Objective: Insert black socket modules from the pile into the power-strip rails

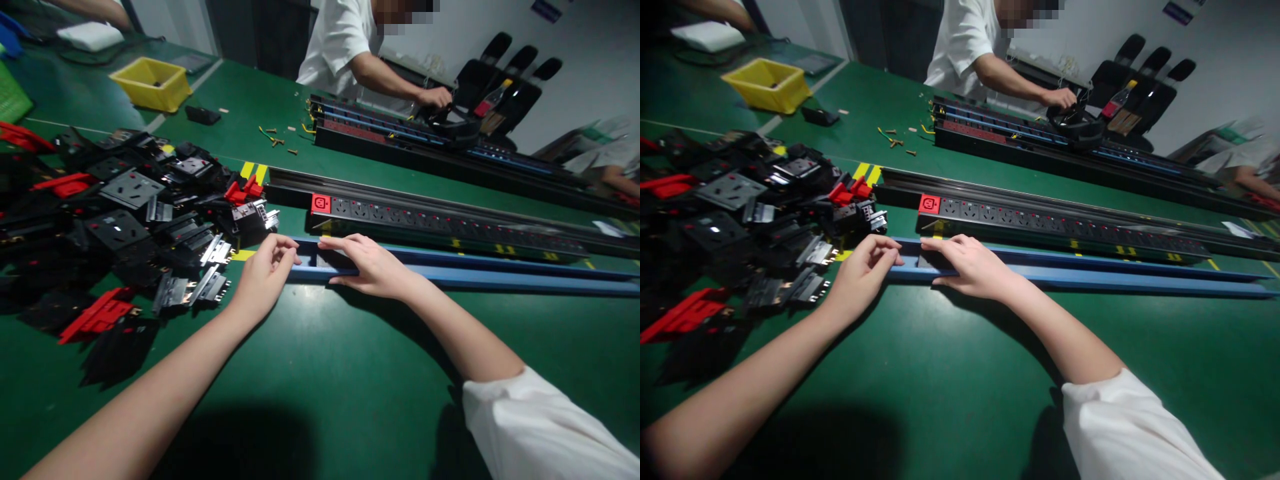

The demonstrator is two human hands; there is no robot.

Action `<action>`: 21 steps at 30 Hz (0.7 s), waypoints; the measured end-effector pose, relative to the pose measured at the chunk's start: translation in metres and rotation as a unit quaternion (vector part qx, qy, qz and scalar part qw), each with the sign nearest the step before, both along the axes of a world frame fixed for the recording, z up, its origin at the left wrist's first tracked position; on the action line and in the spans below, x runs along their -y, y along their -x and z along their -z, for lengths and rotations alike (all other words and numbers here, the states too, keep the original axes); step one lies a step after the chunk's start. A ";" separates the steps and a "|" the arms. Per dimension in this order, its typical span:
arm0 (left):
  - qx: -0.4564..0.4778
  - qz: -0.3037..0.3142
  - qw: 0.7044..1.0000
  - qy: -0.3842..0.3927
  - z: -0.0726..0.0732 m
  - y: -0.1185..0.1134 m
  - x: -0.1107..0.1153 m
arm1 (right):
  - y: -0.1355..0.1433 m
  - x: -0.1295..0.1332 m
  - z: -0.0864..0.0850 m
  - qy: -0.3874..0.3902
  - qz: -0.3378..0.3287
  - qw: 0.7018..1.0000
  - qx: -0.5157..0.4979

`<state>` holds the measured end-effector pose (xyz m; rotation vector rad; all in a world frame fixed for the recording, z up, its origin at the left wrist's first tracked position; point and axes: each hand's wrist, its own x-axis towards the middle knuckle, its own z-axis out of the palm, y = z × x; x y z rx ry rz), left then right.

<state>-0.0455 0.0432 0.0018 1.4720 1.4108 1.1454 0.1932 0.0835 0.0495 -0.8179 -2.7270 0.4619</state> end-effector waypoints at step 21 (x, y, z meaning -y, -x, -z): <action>0.342 -0.112 0.929 0.087 -0.009 0.008 -0.017 | 0.001 0.000 -0.002 0.006 0.013 1.000 0.027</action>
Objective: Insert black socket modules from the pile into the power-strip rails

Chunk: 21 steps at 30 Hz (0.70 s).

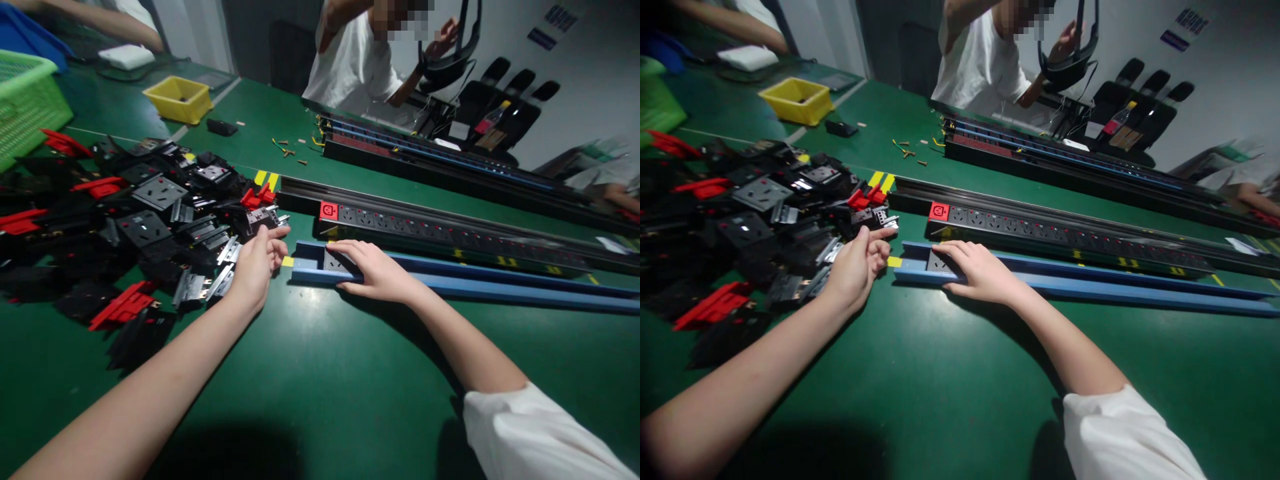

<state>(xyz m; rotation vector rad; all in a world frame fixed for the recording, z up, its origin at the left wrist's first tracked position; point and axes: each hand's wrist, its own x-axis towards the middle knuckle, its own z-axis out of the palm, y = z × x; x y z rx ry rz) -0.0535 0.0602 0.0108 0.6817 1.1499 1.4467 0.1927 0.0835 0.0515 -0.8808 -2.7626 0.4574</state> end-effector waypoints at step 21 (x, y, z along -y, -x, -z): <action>0.072 -0.024 0.996 0.049 -0.002 0.002 -0.010 | 0.001 0.000 -0.001 0.010 0.003 1.000 0.009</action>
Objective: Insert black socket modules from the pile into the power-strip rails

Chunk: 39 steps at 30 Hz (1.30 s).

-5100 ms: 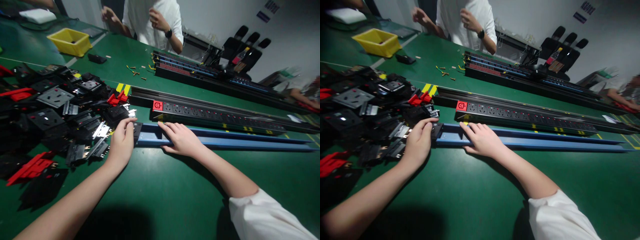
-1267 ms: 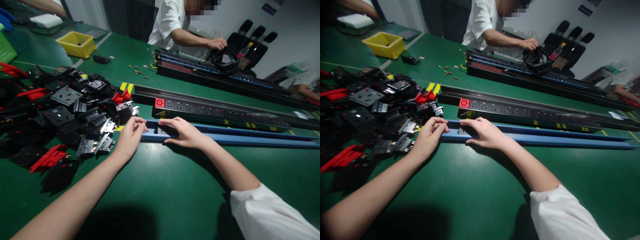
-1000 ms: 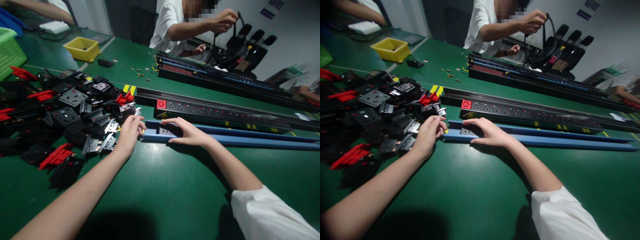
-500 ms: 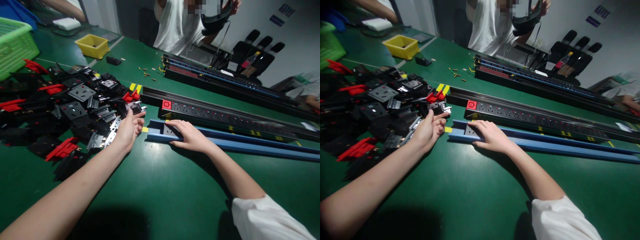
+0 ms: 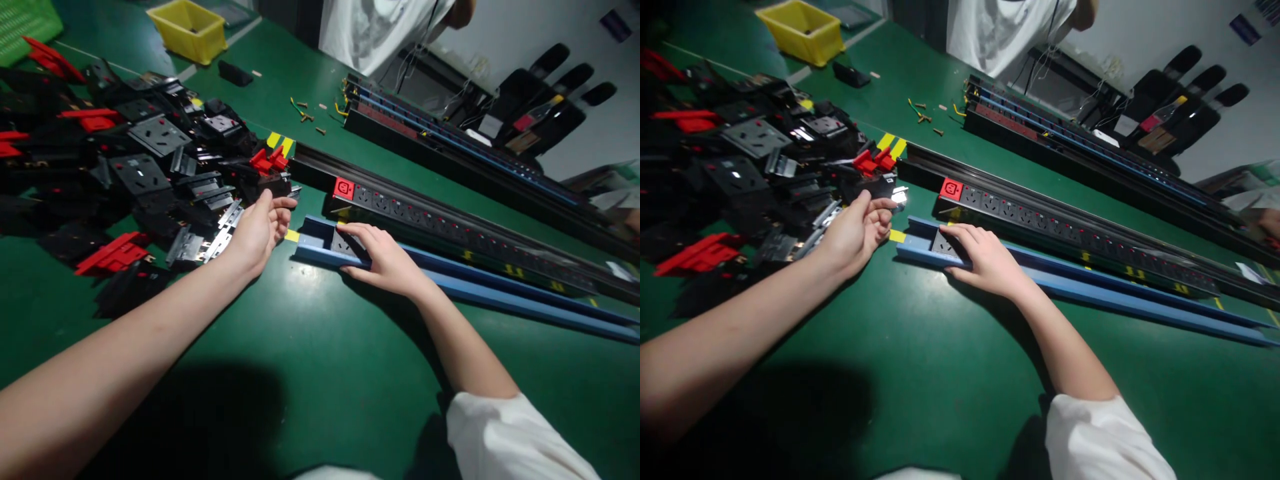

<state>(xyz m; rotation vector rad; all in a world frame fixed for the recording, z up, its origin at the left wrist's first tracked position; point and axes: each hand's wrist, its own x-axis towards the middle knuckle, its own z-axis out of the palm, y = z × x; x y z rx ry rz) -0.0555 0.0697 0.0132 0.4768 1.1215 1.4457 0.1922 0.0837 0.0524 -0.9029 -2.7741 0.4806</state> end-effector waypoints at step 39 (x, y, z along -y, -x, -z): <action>-0.441 0.087 0.886 -0.113 0.014 -0.017 0.028 | 0.000 -0.001 0.002 -0.013 0.000 1.000 0.005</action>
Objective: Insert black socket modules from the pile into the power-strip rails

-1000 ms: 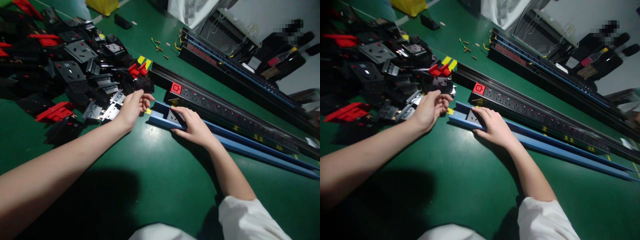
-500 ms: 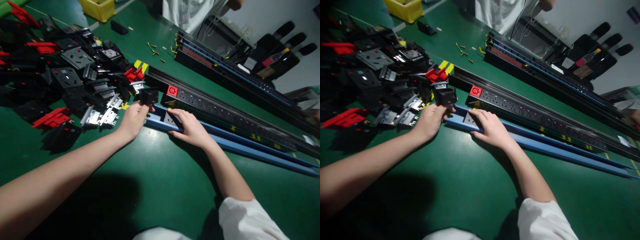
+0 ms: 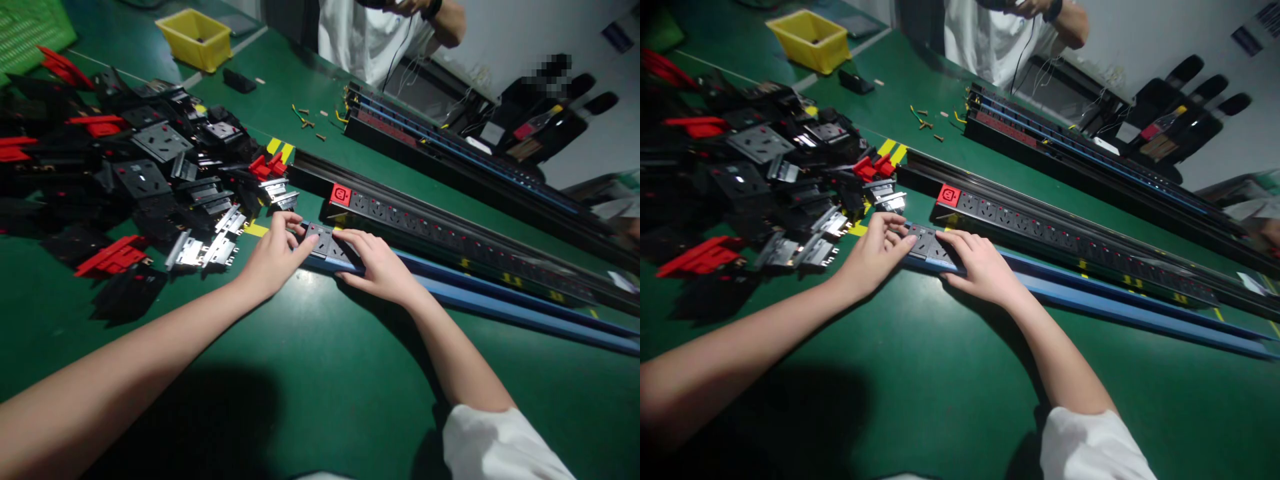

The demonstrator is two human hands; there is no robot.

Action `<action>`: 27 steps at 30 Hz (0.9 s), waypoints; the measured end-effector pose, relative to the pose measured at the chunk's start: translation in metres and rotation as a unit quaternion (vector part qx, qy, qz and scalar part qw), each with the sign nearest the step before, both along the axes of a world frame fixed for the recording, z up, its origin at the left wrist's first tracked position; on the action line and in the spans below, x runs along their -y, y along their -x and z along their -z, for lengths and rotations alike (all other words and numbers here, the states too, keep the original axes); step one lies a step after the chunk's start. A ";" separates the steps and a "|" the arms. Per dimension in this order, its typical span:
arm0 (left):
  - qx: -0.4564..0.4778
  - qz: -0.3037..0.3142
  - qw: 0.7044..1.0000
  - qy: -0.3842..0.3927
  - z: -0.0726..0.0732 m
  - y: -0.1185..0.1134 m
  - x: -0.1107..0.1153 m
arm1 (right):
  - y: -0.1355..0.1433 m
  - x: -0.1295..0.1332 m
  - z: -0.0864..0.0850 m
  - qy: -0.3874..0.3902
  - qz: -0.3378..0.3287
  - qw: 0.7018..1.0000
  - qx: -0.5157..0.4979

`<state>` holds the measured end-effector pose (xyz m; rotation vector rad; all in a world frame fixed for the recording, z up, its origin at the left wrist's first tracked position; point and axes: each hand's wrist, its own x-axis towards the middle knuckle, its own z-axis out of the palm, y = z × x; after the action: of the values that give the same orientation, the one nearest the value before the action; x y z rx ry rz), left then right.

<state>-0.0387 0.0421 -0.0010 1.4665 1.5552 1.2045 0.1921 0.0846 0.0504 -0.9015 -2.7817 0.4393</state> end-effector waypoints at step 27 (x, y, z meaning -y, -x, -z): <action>0.052 -0.141 0.989 -0.004 0.002 0.013 -0.007 | 0.001 0.002 -0.001 -0.013 0.011 1.000 0.025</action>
<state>-0.0521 0.0492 -0.0031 1.1953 1.7271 1.4261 0.1913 0.0823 0.0514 -0.9484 -2.8129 0.3826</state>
